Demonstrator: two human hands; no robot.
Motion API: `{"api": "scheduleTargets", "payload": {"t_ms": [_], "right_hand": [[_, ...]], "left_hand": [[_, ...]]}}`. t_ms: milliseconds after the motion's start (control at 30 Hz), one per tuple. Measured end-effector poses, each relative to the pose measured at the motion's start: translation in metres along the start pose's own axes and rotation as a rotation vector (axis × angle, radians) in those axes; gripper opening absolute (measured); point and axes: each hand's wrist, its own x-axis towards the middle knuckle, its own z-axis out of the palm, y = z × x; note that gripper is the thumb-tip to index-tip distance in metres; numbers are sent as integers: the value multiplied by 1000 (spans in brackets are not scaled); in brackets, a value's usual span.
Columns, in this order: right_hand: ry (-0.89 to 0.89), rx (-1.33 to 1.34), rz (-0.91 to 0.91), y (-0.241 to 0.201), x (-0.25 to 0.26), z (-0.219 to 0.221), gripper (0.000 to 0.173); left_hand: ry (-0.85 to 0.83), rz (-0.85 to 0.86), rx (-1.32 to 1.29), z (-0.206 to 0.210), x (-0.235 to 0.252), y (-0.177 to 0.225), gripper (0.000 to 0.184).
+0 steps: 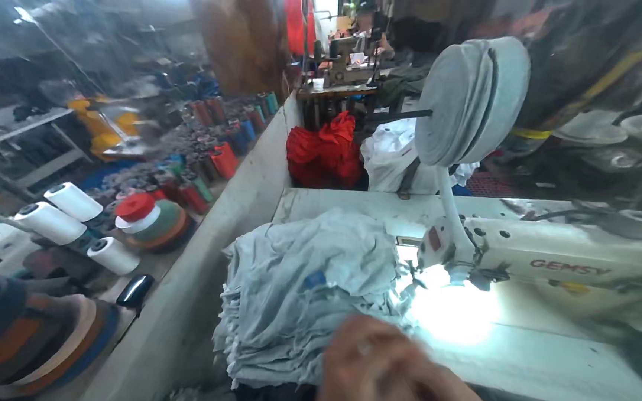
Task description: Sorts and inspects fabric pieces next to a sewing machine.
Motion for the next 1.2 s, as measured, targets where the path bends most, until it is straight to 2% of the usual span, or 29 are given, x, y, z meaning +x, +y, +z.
{"api": "scheduleTargets", "payload": {"t_ms": [67, 100, 167, 233, 400, 500, 667, 767, 967, 1100, 1200], "right_hand": [[0, -68, 93, -3, 11, -9, 36], [20, -106, 86, -4, 18, -12, 36], [64, -182, 39, -16, 36, -19, 35], [140, -283, -46, -22, 54, -22, 34], [317, -462, -205, -34, 89, -24, 35], [405, -575, -282, -44, 105, -19, 32], [393, -625, -371, -47, 117, -6, 29], [382, -608, -400, -46, 118, -2, 28], [336, -634, -441, -42, 118, 0, 27], [351, -614, -451, -39, 121, -1, 25], [385, -564, -399, -39, 121, 2, 28]], "left_hand": [[168, -95, 493, -26, 11, -43, 17], [159, -113, 656, -35, 12, -62, 21], [65, -163, 844, -42, 14, -85, 28], [9, -191, 899, -41, 14, -95, 23], [192, -98, 864, -31, -7, -86, 18], [288, -107, 809, -24, -25, -77, 17], [437, -136, 721, -7, -39, -71, 14], [465, -158, 700, 0, -42, -71, 17], [481, -155, 594, 3, -51, -75, 12], [427, -238, 534, -15, -60, -66, 11], [452, -273, 536, -42, -65, -60, 14]]}}
